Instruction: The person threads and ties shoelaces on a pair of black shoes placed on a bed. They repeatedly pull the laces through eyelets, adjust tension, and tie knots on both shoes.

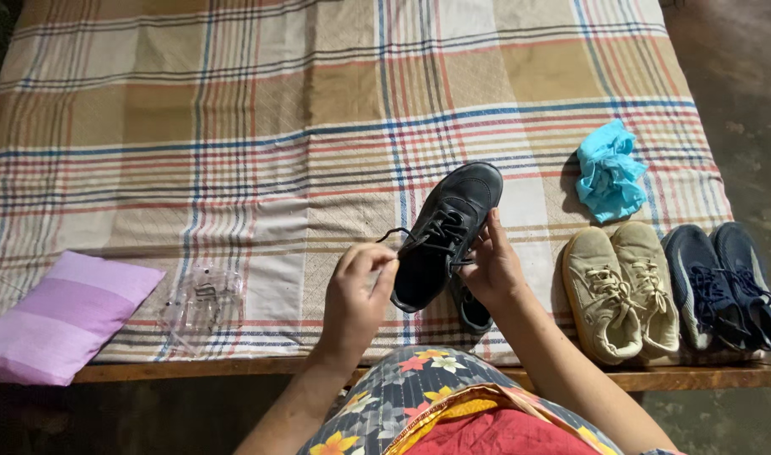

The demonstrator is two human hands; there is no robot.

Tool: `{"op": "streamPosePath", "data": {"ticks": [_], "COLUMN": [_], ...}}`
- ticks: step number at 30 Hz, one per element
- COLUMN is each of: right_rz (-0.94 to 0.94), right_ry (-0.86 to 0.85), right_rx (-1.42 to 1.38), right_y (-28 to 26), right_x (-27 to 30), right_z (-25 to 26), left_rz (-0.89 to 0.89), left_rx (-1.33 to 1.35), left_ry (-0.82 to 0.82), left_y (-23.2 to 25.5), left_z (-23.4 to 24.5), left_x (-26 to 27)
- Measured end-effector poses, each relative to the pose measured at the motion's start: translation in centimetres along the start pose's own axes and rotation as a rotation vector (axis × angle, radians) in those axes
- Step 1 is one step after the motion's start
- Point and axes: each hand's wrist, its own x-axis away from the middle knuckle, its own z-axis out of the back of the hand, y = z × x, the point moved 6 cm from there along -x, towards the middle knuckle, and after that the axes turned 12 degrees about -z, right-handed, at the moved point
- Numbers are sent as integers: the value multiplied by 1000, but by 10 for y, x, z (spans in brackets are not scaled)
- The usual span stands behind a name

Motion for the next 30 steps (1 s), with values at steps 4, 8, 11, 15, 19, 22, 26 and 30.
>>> {"op": "streamPosePath", "data": {"ticks": [4, 8, 11, 15, 19, 22, 26, 30], "right_rz": [86, 135, 200, 254, 345, 288, 104, 170], "right_ry": [-120, -129, -53, -98, -210, -215, -244, 89], "right_rx": [-55, -70, -9, 34, 71, 83, 143, 706], "right_y": [5, 17, 23, 33, 40, 47, 44, 5], "right_x": [7, 11, 12, 10, 10, 10, 9, 11], "right_z": [-9, -9, -5, -16, -37, -40, -44, -24], "left_rz": [261, 474, 523, 714, 757, 742, 794, 640], "left_rx": [926, 1095, 1218, 1285, 1327, 1279, 1223, 1123], "left_ry": [38, 218, 267, 324, 453, 475, 483, 396], "left_y": [10, -2, -16, -53, -98, -119, -116, -96], "left_z": [-29, -32, -29, -41, -52, -52, -41, -13], "left_x": [14, 22, 37, 54, 52, 54, 58, 52]}}
